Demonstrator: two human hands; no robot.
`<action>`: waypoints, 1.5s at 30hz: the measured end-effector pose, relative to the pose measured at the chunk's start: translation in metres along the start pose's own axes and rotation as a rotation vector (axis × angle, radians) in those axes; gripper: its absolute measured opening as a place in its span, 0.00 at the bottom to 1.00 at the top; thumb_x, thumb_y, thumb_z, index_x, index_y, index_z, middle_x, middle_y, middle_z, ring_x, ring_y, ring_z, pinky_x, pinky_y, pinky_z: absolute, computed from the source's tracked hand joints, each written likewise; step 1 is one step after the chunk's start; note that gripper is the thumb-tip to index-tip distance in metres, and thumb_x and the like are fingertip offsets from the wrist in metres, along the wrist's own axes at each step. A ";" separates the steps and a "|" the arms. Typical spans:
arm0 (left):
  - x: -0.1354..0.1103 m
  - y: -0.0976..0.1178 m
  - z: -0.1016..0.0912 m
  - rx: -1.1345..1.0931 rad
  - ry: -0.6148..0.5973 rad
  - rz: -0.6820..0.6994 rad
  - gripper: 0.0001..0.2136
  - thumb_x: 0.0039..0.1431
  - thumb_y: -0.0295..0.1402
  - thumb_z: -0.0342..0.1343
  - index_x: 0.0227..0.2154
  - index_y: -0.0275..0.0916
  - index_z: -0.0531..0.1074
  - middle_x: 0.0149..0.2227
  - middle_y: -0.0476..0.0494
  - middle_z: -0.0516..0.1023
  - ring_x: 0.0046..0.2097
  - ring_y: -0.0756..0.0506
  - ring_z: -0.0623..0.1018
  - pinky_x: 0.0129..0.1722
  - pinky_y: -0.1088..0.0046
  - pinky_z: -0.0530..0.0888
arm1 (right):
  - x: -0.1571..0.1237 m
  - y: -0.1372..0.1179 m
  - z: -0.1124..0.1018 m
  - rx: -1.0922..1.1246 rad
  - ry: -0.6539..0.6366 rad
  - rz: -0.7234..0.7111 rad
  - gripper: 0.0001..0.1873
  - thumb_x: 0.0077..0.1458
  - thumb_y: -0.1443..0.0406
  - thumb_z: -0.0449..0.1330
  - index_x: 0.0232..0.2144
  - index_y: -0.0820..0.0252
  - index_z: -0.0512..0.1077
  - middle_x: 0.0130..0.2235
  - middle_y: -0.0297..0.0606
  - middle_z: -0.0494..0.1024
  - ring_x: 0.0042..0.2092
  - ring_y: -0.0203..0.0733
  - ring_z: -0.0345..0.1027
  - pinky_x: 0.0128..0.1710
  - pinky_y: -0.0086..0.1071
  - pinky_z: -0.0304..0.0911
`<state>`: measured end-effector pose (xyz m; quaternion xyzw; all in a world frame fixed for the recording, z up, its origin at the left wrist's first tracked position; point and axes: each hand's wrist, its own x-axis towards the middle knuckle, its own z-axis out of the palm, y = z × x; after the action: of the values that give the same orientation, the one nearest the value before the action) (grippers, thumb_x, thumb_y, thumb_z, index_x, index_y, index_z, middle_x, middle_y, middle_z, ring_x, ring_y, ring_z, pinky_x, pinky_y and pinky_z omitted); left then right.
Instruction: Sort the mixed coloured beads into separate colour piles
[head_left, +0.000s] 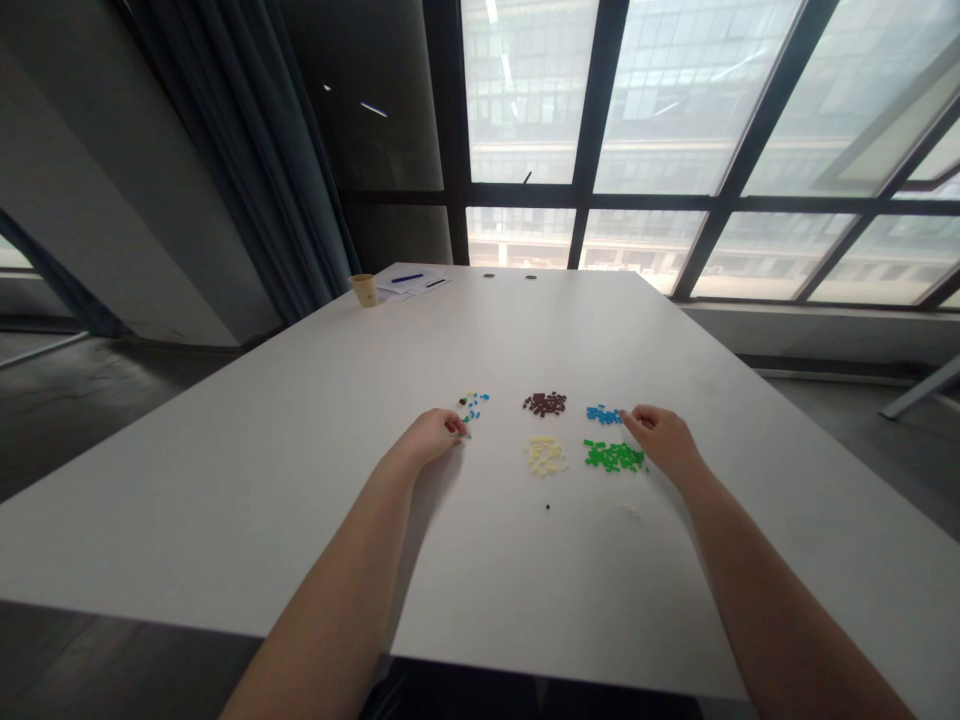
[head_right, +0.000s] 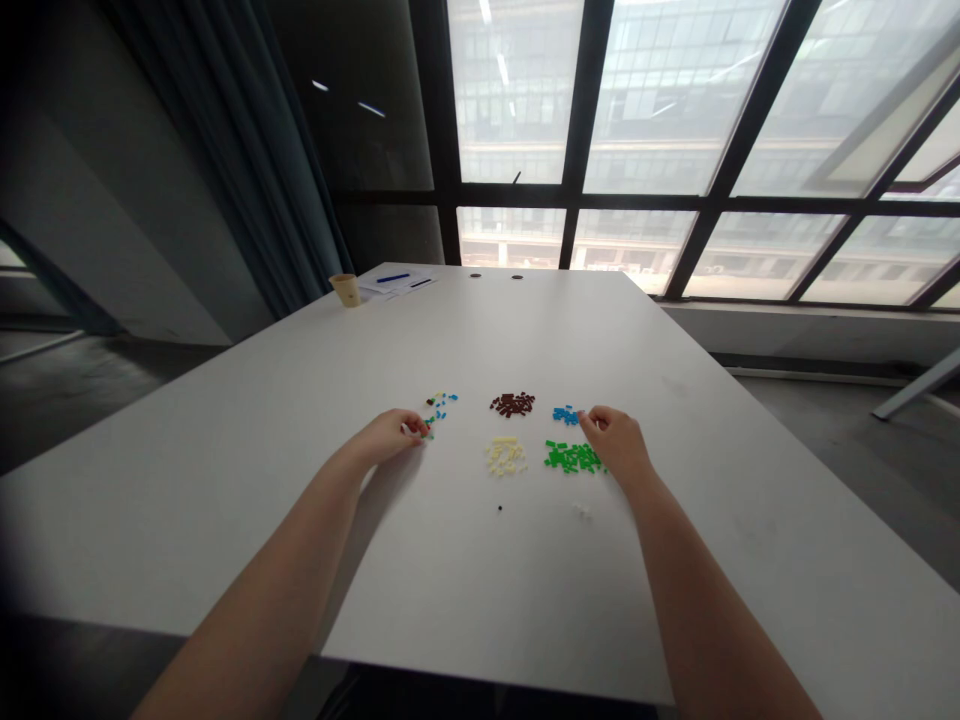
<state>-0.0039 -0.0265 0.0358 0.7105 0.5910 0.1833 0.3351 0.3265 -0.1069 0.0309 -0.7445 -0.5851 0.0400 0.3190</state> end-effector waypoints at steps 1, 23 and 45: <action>-0.001 0.001 -0.001 -0.014 -0.013 0.008 0.08 0.31 0.23 0.55 0.19 0.39 0.75 0.20 0.48 0.73 0.24 0.49 0.68 0.26 0.75 0.61 | 0.000 0.000 0.000 0.001 -0.006 -0.007 0.22 0.47 0.52 0.50 0.12 0.59 0.53 0.14 0.28 0.51 0.20 0.31 0.46 0.22 0.27 0.44; -0.015 0.037 0.028 -1.051 -0.251 0.012 0.12 0.38 0.31 0.63 0.30 0.36 0.73 0.24 0.50 0.69 0.25 0.55 0.67 0.27 0.80 0.63 | 0.005 0.013 -0.016 -0.028 0.140 0.110 0.19 0.46 0.52 0.50 0.13 0.59 0.62 0.16 0.32 0.61 0.21 0.34 0.53 0.23 0.28 0.47; -0.044 0.056 0.066 -1.239 -0.657 0.008 0.12 0.32 0.31 0.68 0.21 0.35 0.72 0.29 0.47 0.73 0.31 0.54 0.69 0.30 0.78 0.63 | -0.004 -0.010 -0.015 0.116 0.106 -0.112 0.18 0.48 0.54 0.52 0.16 0.60 0.65 0.17 0.31 0.60 0.21 0.32 0.52 0.24 0.28 0.50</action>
<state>0.0692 -0.0898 0.0339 0.4095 0.2434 0.2633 0.8389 0.3234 -0.1156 0.0474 -0.6919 -0.6048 0.0163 0.3940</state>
